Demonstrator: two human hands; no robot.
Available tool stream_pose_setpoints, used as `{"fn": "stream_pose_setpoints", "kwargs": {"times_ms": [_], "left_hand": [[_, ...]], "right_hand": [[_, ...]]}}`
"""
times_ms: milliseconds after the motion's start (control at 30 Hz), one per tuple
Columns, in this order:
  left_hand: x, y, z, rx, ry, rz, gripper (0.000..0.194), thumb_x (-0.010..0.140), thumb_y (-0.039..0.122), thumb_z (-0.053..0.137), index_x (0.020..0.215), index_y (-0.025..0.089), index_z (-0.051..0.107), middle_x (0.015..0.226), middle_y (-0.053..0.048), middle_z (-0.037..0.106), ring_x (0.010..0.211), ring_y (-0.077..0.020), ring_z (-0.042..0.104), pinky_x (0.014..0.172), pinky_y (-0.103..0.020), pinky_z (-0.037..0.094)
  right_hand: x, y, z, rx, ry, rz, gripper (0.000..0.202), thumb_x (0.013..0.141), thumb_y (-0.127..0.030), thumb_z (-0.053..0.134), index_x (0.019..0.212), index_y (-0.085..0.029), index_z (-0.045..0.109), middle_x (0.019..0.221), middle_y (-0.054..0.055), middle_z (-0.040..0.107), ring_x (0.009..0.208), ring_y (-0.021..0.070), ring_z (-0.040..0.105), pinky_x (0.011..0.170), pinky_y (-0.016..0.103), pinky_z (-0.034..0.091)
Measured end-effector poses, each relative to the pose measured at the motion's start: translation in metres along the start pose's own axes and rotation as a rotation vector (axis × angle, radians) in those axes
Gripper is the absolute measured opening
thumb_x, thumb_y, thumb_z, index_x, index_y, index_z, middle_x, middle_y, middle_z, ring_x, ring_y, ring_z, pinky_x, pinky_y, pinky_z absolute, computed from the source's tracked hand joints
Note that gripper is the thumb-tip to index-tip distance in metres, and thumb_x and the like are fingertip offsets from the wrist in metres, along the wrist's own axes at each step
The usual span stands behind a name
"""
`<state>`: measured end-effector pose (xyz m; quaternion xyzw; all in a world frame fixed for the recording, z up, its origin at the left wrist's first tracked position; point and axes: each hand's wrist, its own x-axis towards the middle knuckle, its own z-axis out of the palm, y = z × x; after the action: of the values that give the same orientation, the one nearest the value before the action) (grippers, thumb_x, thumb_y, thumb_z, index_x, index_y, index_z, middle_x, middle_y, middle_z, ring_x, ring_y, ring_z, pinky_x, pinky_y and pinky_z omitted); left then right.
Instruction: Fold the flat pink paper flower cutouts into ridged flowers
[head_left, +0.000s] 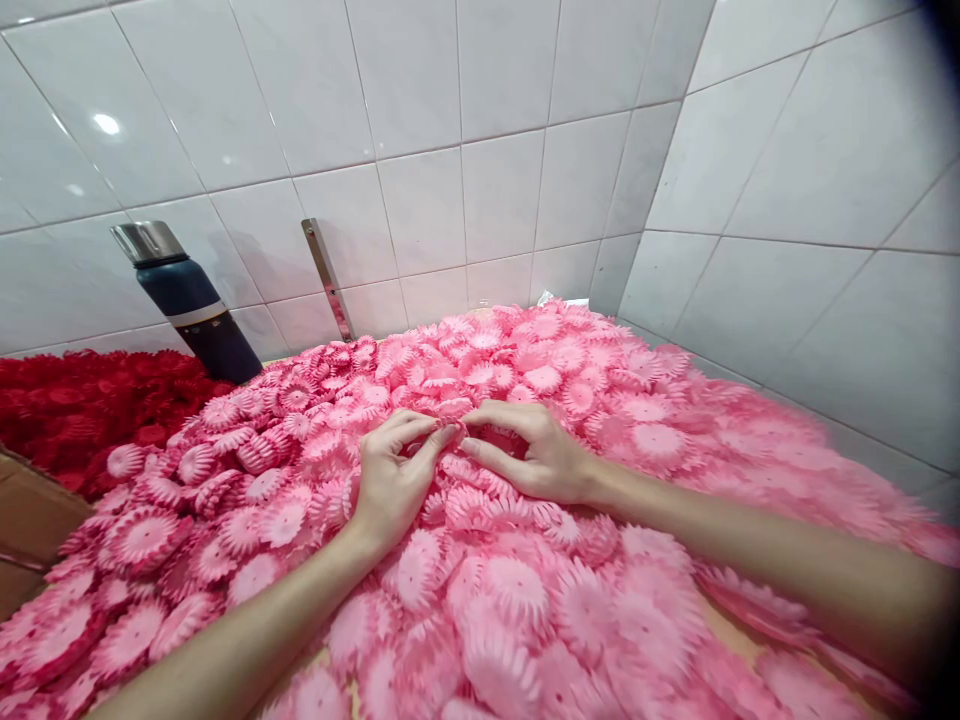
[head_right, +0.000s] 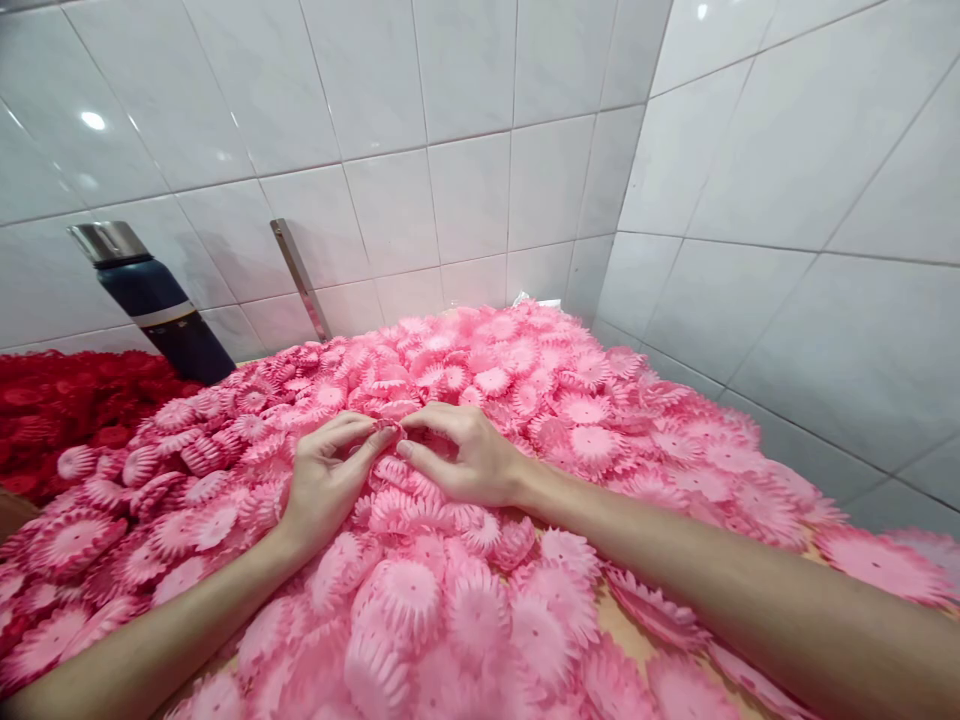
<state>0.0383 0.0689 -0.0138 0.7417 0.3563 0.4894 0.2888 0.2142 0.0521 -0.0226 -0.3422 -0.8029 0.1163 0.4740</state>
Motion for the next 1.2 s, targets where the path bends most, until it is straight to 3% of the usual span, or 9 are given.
{"fn": "stream_pose_setpoints", "kwargs": {"times_ms": [433, 600, 700, 800, 967, 1200], "left_hand": [[0.0026, -0.0043, 0.0015, 0.034, -0.107, 0.039, 0.017, 0.087, 0.023, 0.055, 0.08, 0.018, 0.069, 0.084, -0.006, 0.064, 0.081, -0.0181, 0.059, 0.073, -0.03, 0.047], [0.0031, -0.006, 0.0018, 0.067, 0.011, 0.027, 0.013, 0.082, 0.025, 0.063, 0.094, 0.019, 0.064, 0.093, -0.006, 0.065, 0.088, -0.0189, 0.06, 0.081, -0.033, 0.046], [0.0037, -0.0056, 0.002, 0.083, 0.083, 0.017, 0.014, 0.079, 0.028, 0.066, 0.084, 0.018, 0.059, 0.083, -0.003, 0.062, 0.079, -0.0166, 0.058, 0.074, -0.029, 0.046], [0.0042, -0.0053, 0.0019, 0.134, 0.025, 0.033, 0.016, 0.081, 0.031, 0.063, 0.072, 0.017, 0.061, 0.079, -0.003, 0.06, 0.076, -0.0166, 0.057, 0.072, -0.029, 0.044], [0.0037, -0.0078, 0.0012, 0.11, -0.052, 0.082, 0.006, 0.086, 0.02, 0.056, 0.084, 0.019, 0.062, 0.089, -0.005, 0.061, 0.086, -0.0181, 0.058, 0.079, -0.031, 0.045], [0.0022, -0.0014, 0.0017, 0.127, -0.039, 0.12, 0.009, 0.087, 0.017, 0.053, 0.079, 0.019, 0.058, 0.089, -0.003, 0.055, 0.089, -0.0167, 0.054, 0.083, -0.03, 0.042]], "right_hand": [[0.0011, 0.0034, 0.0044, -0.032, 0.11, 0.052, 0.009, 0.085, -0.022, 0.056, 0.087, -0.018, 0.064, 0.076, 0.003, 0.069, 0.066, 0.0139, 0.062, 0.063, 0.028, 0.049], [0.0001, 0.0026, 0.0032, -0.04, 0.095, 0.035, 0.008, 0.085, -0.02, 0.055, 0.085, -0.019, 0.063, 0.071, 0.002, 0.066, 0.061, 0.0125, 0.058, 0.059, 0.027, 0.047], [0.0, 0.0026, 0.003, -0.043, 0.102, 0.044, 0.008, 0.086, -0.021, 0.054, 0.086, -0.02, 0.062, 0.073, 0.002, 0.067, 0.062, 0.013, 0.059, 0.059, 0.027, 0.047], [0.0, 0.0032, 0.0033, -0.042, 0.102, 0.04, 0.01, 0.087, -0.022, 0.053, 0.089, -0.02, 0.063, 0.077, 0.003, 0.069, 0.067, 0.0145, 0.061, 0.063, 0.029, 0.048], [-0.0002, 0.0043, 0.0037, -0.023, 0.079, 0.037, 0.01, 0.086, -0.02, 0.054, 0.09, -0.021, 0.063, 0.079, 0.002, 0.069, 0.067, 0.0142, 0.061, 0.064, 0.029, 0.048], [0.0018, 0.0048, 0.0016, 0.163, 0.129, 0.249, 0.011, 0.087, -0.027, 0.053, 0.084, -0.018, 0.059, 0.078, 0.002, 0.062, 0.071, 0.0146, 0.056, 0.066, 0.029, 0.046]]}}
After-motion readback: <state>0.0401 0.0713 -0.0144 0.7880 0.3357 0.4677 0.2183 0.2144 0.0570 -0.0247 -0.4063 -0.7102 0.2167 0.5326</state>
